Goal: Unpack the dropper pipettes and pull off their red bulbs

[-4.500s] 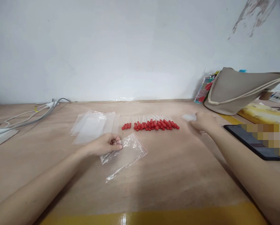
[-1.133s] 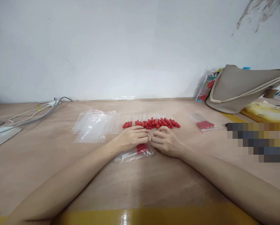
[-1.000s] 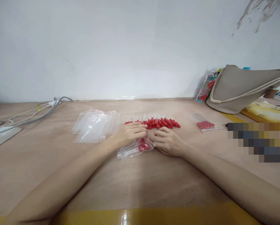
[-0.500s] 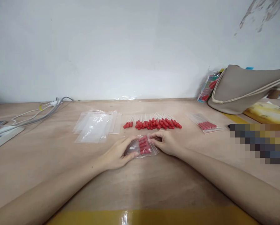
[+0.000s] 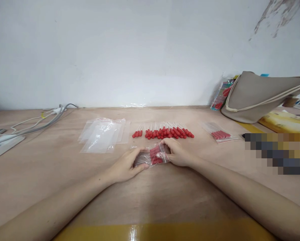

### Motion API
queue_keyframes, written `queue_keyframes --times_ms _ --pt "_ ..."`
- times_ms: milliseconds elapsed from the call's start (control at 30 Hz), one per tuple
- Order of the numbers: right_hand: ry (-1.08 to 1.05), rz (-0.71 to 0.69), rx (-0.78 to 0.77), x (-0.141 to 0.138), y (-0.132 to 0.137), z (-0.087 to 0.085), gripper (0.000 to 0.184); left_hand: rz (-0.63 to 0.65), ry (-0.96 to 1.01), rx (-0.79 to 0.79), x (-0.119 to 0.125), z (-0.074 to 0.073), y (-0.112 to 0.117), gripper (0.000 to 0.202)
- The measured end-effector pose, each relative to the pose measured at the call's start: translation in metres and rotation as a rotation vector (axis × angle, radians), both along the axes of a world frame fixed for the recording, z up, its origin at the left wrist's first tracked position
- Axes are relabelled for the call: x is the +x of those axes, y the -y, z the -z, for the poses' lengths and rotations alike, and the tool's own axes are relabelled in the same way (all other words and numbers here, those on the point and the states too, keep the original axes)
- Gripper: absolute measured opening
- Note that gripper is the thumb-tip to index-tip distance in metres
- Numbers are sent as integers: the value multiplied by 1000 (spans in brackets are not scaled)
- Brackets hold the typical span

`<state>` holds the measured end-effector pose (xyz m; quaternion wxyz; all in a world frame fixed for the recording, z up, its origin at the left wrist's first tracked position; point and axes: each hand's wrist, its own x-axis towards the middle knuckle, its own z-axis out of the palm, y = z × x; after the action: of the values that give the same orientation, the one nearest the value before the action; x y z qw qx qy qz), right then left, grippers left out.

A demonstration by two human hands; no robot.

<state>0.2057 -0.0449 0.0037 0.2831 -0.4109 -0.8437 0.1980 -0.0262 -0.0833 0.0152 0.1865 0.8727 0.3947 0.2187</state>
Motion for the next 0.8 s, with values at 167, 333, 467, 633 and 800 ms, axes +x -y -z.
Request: queue_keyframes --times_ms 167,333,467,633,800 --pt "-245 -84 -236 -1 -2 6 36 -17 2 -7 0 1 0 42" --pt "-216 -149 -345 0 -4 5 42 -1 10 13 0 2 0 41" --pt "-42 -150 -208 4 0 -10 33 1 17 14 0 3 -1 36" --pt "-54 -306 -262 8 2 -18 36 2 22 24 1 3 -1 32" --pt "-198 -375 -428 6 -1 -10 26 15 29 57 1 2 -1 30"
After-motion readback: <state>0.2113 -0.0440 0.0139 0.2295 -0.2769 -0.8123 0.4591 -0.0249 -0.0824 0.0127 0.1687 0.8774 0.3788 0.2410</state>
